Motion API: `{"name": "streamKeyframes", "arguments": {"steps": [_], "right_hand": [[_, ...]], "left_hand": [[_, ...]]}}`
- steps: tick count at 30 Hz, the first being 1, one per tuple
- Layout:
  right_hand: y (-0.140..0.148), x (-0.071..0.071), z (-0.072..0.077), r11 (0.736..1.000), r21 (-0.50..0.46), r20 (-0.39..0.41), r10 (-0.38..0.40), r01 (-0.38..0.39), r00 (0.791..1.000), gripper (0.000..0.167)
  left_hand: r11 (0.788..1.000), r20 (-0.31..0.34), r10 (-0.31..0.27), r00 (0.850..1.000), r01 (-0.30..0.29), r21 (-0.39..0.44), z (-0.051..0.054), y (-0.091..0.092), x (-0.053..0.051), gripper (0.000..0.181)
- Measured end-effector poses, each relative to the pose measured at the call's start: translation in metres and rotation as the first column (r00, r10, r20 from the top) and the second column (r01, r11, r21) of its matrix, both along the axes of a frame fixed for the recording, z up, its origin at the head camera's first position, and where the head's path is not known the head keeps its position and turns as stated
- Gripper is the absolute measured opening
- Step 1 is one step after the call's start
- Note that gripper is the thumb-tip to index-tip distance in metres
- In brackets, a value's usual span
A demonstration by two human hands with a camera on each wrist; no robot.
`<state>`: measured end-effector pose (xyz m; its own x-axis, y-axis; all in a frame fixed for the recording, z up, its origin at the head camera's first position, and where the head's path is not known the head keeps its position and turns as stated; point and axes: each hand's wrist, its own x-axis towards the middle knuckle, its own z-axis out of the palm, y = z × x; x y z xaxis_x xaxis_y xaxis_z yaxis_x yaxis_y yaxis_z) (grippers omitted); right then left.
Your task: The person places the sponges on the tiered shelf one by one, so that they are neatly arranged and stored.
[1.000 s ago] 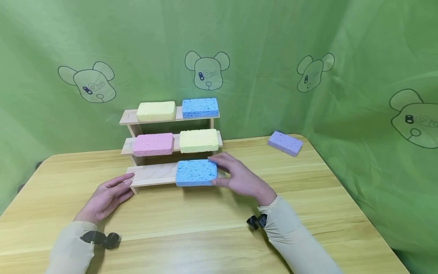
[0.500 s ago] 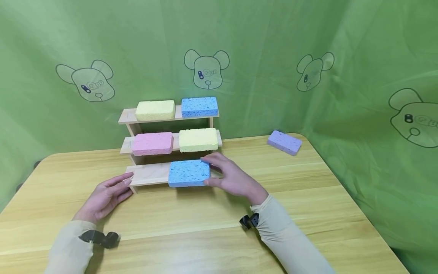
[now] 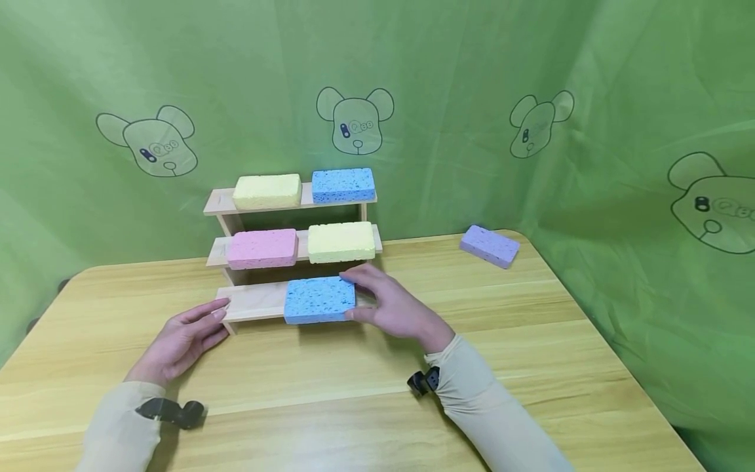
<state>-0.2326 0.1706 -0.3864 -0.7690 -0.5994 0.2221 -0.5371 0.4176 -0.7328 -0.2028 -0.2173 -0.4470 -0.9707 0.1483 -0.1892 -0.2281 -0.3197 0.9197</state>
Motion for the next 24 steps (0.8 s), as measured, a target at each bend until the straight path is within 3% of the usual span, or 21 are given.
{"name": "streamKeyframes", "arguments": {"steps": [7, 16, 24], "right_hand": [[-0.01, -0.001, 0.0, 1.0, 0.01, -0.016, 0.018, -0.018, 1.0, 0.064], [-0.018, -0.002, -0.001, 1.0, 0.007, 0.032, 0.001, -0.001, 0.999, 0.063], [-0.023, -0.003, -0.003, 1.0, 0.021, 0.006, 0.006, -0.006, 1.0, 0.063]], "left_hand": [[1.0, 0.013, 0.01, 1.0, -0.01, 0.008, -0.001, -0.001, -0.001, 0.021], [1.0, 0.012, 0.007, 1.0, -0.007, 0.01, -0.002, 0.0, -0.002, 0.022], [1.0, 0.007, 0.005, 1.0, -0.005, -0.004, -0.002, 0.0, -0.002, 0.021]]}}
